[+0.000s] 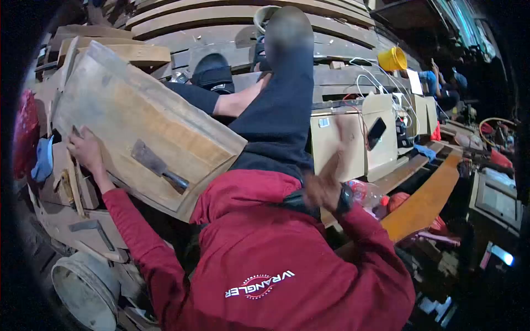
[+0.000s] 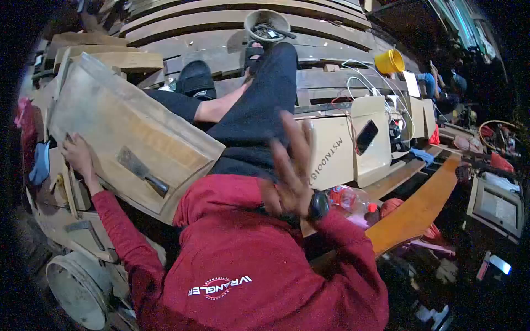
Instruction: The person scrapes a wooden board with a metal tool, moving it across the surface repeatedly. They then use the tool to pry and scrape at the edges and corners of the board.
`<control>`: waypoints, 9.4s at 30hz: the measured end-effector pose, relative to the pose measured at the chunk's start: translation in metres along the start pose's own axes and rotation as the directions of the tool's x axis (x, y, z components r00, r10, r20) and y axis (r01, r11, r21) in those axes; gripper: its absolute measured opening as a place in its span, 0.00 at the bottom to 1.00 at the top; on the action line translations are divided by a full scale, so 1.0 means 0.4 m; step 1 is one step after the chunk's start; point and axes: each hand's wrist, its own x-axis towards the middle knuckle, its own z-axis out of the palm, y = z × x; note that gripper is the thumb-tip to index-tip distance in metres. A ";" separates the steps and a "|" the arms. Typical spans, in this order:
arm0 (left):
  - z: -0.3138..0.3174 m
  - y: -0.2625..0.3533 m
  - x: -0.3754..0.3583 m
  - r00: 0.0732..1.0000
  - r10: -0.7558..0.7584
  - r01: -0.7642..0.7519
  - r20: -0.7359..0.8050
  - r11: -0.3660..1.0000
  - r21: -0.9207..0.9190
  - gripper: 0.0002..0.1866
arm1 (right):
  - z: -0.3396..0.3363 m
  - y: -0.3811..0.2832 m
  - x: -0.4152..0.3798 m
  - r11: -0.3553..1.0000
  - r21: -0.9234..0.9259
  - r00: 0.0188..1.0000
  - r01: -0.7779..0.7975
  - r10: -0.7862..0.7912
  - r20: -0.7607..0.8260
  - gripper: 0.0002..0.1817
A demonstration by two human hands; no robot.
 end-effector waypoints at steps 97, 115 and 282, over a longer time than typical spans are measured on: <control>-0.688 0.797 -0.082 0.734 0.634 0.572 0.244 -0.384 -0.725 0.30 | 0.271 0.385 -0.071 0.838 -0.253 0.870 -0.484 0.429 -0.243 0.15; -0.793 0.307 -0.115 0.584 0.574 -0.215 0.575 0.792 -0.572 0.33 | 0.278 0.390 -0.081 0.828 -0.218 0.848 -0.517 0.462 -0.259 0.16; -0.366 0.404 -0.299 0.936 0.172 -0.038 0.308 0.917 -0.397 0.22 | 0.118 0.324 -0.107 0.915 0.076 0.884 -0.396 0.357 0.302 0.12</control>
